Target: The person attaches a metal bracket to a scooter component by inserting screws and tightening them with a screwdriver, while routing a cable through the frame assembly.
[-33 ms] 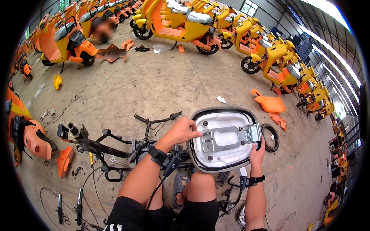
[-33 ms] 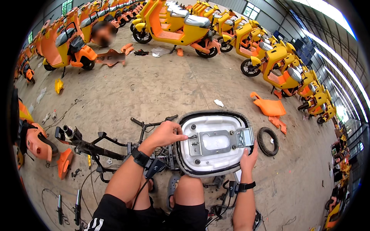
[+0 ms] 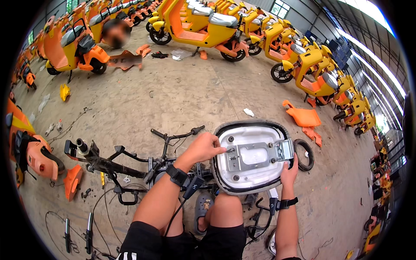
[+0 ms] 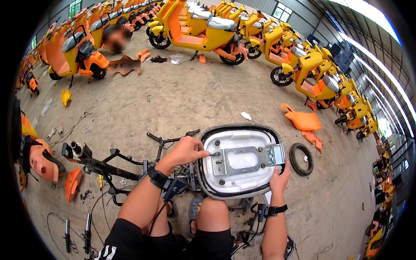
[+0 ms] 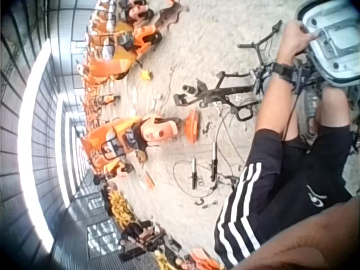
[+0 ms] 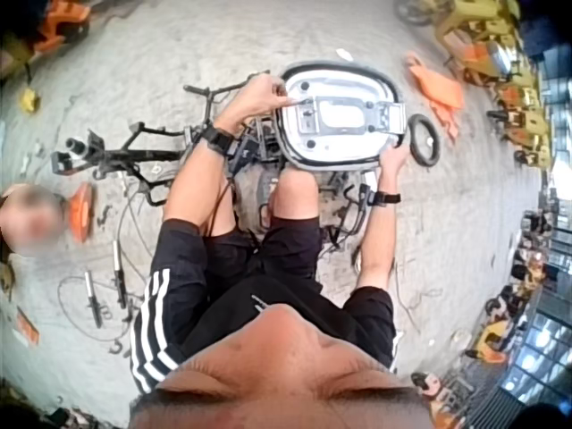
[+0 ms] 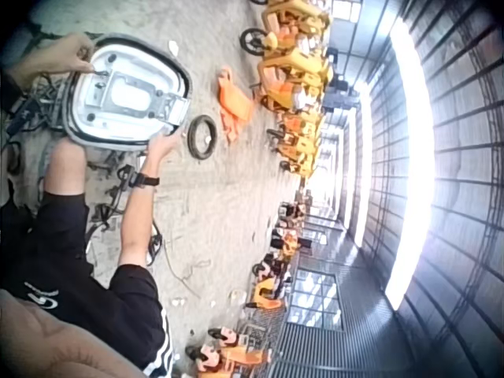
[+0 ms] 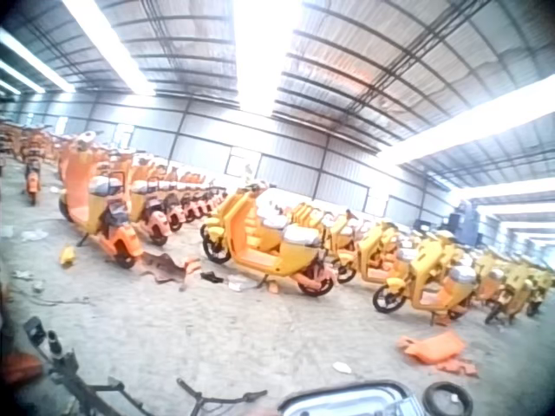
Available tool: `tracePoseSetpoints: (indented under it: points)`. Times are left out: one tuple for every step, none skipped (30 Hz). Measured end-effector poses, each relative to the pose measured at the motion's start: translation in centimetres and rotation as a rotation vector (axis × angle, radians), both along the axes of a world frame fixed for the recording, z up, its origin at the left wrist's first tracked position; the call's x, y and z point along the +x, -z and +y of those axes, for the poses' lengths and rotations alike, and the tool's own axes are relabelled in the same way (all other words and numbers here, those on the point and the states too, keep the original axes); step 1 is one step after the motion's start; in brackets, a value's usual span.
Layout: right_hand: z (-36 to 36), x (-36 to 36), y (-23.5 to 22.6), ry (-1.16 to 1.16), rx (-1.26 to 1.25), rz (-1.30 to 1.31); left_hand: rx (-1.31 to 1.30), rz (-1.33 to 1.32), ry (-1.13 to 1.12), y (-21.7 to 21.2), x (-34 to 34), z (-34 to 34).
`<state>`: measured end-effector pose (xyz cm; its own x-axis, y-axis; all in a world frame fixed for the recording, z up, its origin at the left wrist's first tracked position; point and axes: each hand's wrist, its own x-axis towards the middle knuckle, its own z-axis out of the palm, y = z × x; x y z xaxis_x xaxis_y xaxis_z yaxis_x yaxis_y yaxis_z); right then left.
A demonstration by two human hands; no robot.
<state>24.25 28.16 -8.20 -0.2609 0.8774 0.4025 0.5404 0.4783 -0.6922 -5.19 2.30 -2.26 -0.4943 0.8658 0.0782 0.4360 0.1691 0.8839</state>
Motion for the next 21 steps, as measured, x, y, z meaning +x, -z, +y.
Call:
tracePoseSetpoints:
  points:
    - [0.0,-0.1,0.0,-0.002,0.009,-0.001,-0.025,-0.033,-0.023,0.4,-0.2,0.0]
    - [0.0,-0.1,0.1,0.0,0.018,-0.004,-0.051,-0.067,-0.041,0.2,-0.2,0.1]
    - [0.1,-0.1,0.2,0.002,0.026,-0.007,-0.077,-0.102,-0.059,0.1,-0.2,0.1]
    - [0.0,0.0,0.2,0.002,0.023,-0.009,-0.052,-0.063,-0.027,0.0,0.0,0.0]
    - [0.0,-0.1,0.1,0.001,0.022,-0.009,-0.026,-0.023,0.003,-0.4,0.1,-0.2]
    - [-0.1,-0.1,0.0,0.0,0.021,-0.009,0.0,0.017,0.033,-0.5,0.2,-0.3]
    - [-0.1,0.0,-0.1,-0.001,0.013,-0.005,0.022,0.038,0.043,-0.4,0.2,-0.2]
    - [-0.1,0.0,-0.1,-0.005,0.006,0.0,0.045,0.061,0.05,-0.3,0.3,-0.2]
    - [-0.1,0.0,0.0,-0.008,-0.001,0.005,0.067,0.084,0.057,-0.2,0.3,-0.3]
    - [-0.1,0.0,0.0,-0.006,0.008,-0.006,0.062,0.011,0.038,-0.2,0.3,-0.4]
    - [0.0,0.0,0.0,-0.001,0.018,-0.015,0.056,-0.062,0.022,-0.6,0.4,-0.5]
    - [0.1,0.1,0.1,0.004,0.027,-0.025,0.051,-0.135,0.007,-1.0,0.5,-0.6]
    - [0.1,0.2,0.2,0.001,0.028,-0.027,0.015,-0.131,-0.002,-1.1,0.4,-0.8]
    - [0.1,0.1,0.1,-0.004,0.03,-0.029,-0.003,-0.124,0.014,-1.0,0.2,-0.9]
    - [0.2,0.1,0.1,-0.01,0.032,-0.032,-0.021,-0.118,0.029,-0.7,-0.1,-0.9]
    - [0.1,0.1,0.2,-0.007,0.042,-0.034,-0.039,-0.111,0.045,-0.3,-0.4,-0.9]
    - [0.1,0.2,0.2,-0.004,0.051,-0.041,-0.003,-0.047,0.054,0.0,-0.4,-0.9]
    - [0.1,0.2,0.2,-0.001,0.061,-0.047,-0.002,-0.027,0.059,0.3,-0.6,-0.7]
    - [0.1,0.2,0.2,0.002,0.047,-0.041,-0.002,-0.008,0.063,0.5,-0.7,-0.5]
    - [-0.1,0.1,0.0,0.003,0.031,-0.038,-0.001,0.01,0.066,0.5,-0.7,-0.5]
    - [-0.2,0.1,-0.2,0.005,0.016,-0.034,-0.025,-0.016,0.067,0.6,-0.8,-0.3]
